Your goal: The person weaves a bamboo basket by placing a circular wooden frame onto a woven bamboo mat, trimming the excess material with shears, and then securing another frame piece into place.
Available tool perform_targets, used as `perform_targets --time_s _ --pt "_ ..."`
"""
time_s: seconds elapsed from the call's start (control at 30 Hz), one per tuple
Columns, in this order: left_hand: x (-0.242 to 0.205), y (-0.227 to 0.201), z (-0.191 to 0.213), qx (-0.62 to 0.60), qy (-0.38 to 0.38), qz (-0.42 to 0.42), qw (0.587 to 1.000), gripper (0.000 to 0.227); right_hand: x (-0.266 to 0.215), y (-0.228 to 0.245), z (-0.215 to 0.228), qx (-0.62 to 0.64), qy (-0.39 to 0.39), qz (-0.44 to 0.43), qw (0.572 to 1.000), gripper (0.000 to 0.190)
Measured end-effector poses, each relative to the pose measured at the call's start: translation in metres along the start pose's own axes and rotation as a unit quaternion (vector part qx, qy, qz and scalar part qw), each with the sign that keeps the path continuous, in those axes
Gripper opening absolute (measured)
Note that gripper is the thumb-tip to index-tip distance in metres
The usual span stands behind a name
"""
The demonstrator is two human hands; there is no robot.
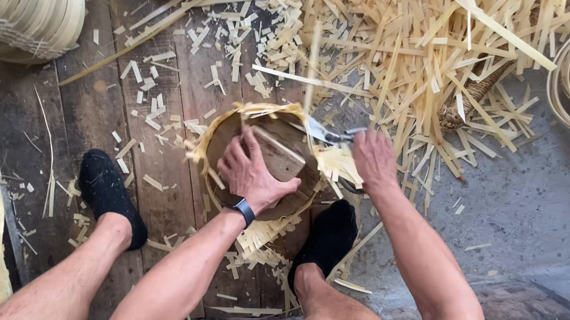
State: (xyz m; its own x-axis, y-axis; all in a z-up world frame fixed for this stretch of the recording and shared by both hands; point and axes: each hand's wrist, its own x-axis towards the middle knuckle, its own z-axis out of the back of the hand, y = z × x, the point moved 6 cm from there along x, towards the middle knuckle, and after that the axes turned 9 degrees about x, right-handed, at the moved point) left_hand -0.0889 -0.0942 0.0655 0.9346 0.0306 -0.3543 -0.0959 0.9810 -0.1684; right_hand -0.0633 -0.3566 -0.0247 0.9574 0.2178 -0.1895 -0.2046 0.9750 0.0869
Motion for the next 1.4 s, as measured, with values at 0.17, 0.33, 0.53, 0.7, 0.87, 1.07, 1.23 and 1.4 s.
perform_targets --time_s 0.17,0.33,0.53,0.7,0.87,1.07,1.23,1.4 --pt "0.008 0.006 0.005 0.017 0.006 -0.063 0.998 0.158 0.004 -0.005 -0.005 0.020 0.111 -0.042 0.993 0.024" --pt "0.008 0.006 0.001 0.058 0.020 -0.152 0.987 0.163 -0.017 -0.019 -0.004 0.020 0.093 -0.023 0.995 0.021" --pt "0.009 0.009 0.004 0.060 0.034 -0.159 0.985 0.161 0.016 0.011 -0.009 0.045 -0.029 -0.002 0.999 0.018" --pt "0.008 0.008 0.009 0.089 0.041 -0.256 0.962 0.161 -0.006 -0.020 -0.003 0.056 0.194 -0.045 0.978 0.035" --pt "0.013 0.005 0.008 0.104 0.050 -0.282 0.953 0.163 0.011 0.011 0.026 0.033 0.058 -0.008 0.998 0.022" --pt "0.011 0.015 0.012 0.137 0.039 -0.281 0.949 0.174 0.015 0.016 0.022 0.079 0.202 -0.078 0.973 0.030" --pt "-0.001 0.032 0.004 -0.061 0.009 0.033 0.998 0.172 -0.003 0.005 0.037 0.077 0.155 -0.051 0.984 0.026" --pt "-0.005 0.021 -0.008 0.028 0.005 -0.018 0.999 0.162 0.021 0.033 0.036 0.063 0.073 -0.028 0.995 0.040"
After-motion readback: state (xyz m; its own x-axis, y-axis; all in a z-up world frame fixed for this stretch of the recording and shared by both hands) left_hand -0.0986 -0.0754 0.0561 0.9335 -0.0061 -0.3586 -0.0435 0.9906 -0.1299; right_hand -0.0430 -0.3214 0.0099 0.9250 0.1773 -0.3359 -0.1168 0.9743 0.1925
